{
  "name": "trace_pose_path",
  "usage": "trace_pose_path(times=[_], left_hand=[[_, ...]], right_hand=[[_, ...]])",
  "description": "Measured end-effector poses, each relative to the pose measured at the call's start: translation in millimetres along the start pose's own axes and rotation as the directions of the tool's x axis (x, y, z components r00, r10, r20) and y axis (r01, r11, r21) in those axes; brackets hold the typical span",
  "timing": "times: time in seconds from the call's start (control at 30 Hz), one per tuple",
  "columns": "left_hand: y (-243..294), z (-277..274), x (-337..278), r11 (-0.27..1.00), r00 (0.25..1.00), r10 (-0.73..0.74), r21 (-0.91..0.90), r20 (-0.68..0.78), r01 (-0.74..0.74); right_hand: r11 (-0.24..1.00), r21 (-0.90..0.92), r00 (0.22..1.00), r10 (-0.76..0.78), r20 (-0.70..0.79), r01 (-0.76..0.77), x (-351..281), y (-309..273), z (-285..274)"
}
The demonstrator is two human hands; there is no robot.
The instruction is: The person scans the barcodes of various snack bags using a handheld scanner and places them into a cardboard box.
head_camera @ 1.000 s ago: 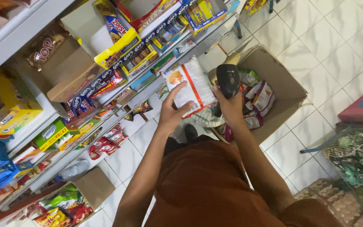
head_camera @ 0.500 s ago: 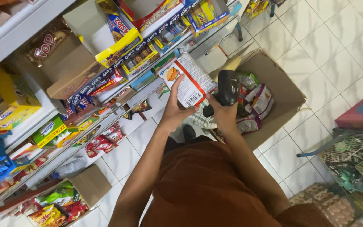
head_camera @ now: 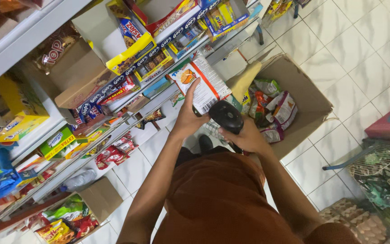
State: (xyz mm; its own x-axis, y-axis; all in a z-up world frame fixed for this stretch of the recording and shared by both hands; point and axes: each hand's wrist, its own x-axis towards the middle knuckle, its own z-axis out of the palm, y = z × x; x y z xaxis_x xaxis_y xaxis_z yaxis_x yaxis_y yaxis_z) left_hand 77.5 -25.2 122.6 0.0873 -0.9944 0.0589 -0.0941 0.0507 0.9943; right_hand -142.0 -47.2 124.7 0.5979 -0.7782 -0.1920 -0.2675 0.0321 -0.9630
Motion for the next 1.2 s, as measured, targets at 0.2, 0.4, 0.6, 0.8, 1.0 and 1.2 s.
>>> trace_pose_path(times=[0.2,0.4,0.6,0.8,1.0,1.2], left_hand=[[1.6,1.0,1.5,0.994,0.995,-0.103,-0.023,0.015,0.103],[2.2,-1.8,3.6,0.994,0.994,-0.107,-0.031,0.007,0.107],[-2.1,-4.5,0.9,0.996,0.998,-0.07,0.046,-0.001,0.07],[-4.5,-4.3,0.3,0.996,0.996,-0.088,-0.018,0.003,0.088],[-2.0,-5.0,-2.2,0.99,0.992,-0.128,0.059,-0.01,0.128],[-2.4,-5.5,-4.6,0.988,0.991,-0.134,0.081,-0.016,0.135]], right_hand=[[0.999,0.051,1.0,-0.006,-0.012,0.007,-4.2,-10.2,4.1],[0.997,0.075,1.0,-0.024,0.011,0.023,-4.8,-3.6,4.9],[0.999,0.012,0.999,-0.041,0.022,0.041,-6.5,2.2,4.5],[0.999,0.041,1.0,-0.016,0.021,0.016,-7.0,0.8,4.8],[0.998,0.058,0.999,0.005,0.041,-0.007,-6.9,0.6,4.6],[0.998,0.039,0.997,0.053,0.049,-0.055,-7.8,0.4,4.7]])
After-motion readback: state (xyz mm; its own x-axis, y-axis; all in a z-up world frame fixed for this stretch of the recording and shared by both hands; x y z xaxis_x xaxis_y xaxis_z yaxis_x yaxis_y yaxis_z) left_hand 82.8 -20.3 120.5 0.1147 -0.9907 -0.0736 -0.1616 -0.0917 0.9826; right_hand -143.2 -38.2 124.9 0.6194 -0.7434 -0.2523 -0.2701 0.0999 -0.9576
